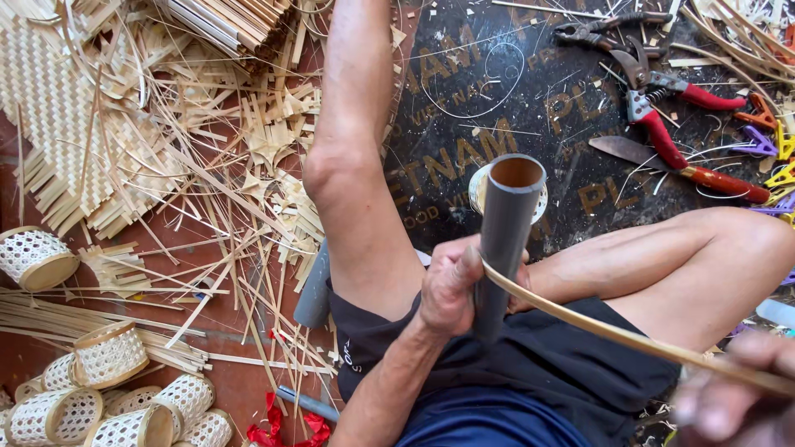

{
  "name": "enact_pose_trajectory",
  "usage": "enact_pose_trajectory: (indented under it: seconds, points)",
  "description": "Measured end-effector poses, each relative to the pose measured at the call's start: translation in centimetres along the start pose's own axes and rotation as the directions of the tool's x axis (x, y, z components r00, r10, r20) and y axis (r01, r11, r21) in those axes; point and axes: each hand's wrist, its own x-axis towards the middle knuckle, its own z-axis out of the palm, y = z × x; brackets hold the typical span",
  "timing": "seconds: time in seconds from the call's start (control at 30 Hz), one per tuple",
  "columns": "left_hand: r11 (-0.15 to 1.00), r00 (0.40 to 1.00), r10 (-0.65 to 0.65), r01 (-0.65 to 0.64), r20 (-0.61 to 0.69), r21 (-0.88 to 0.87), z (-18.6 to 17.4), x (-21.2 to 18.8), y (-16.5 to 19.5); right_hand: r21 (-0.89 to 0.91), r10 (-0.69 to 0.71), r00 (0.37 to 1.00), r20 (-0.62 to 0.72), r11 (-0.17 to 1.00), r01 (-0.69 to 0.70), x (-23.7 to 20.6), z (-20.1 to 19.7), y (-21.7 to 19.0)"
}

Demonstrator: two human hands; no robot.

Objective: The person sits on the floor of a bamboo craft workshop and assembles small woven bamboo baskets. They bend thin bamboo strips, fit a rim strip around a woven basket body using a gray pipe as a form, secure parts with clothespins, trim with pliers, and press a round base into a finished basket.

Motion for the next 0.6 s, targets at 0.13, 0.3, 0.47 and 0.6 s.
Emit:
enact_pose_trajectory:
  seconds: [0.13, 0.3, 0.47, 0.6]
  points:
    - [0.998, 0.997, -0.041, 0.044, 0.060, -0.050, 1.4, -1.2, -0.2, 0.427, -0.076, 0.997, -0.012, 0.901, 0.073, 2.5, -6.9, 5.3]
    - [0.995, 0.993, -0.096, 0.096, 0.069, 0.003, 2.2, -1.7, 0.2, 0.533, 0.106, 0.992, 0.071, 0.837, -0.127, 11.0, -5.3, 7.5]
    - [0.994, 0.980, -0.110, 0.104, 0.163, 0.047, 2.4, -2.0, 1.1, 0.618, 0.214, 0.947, 0.239, 0.719, -0.318, 15.2, 1.6, 10.3]
    - [0.962, 0.937, -0.244, 0.201, 0.251, 0.187, 2.0, -2.2, 2.2, 0.323, 0.387, 0.813, 0.435, 0.776, -0.542, 17.9, 7.3, 10.6]
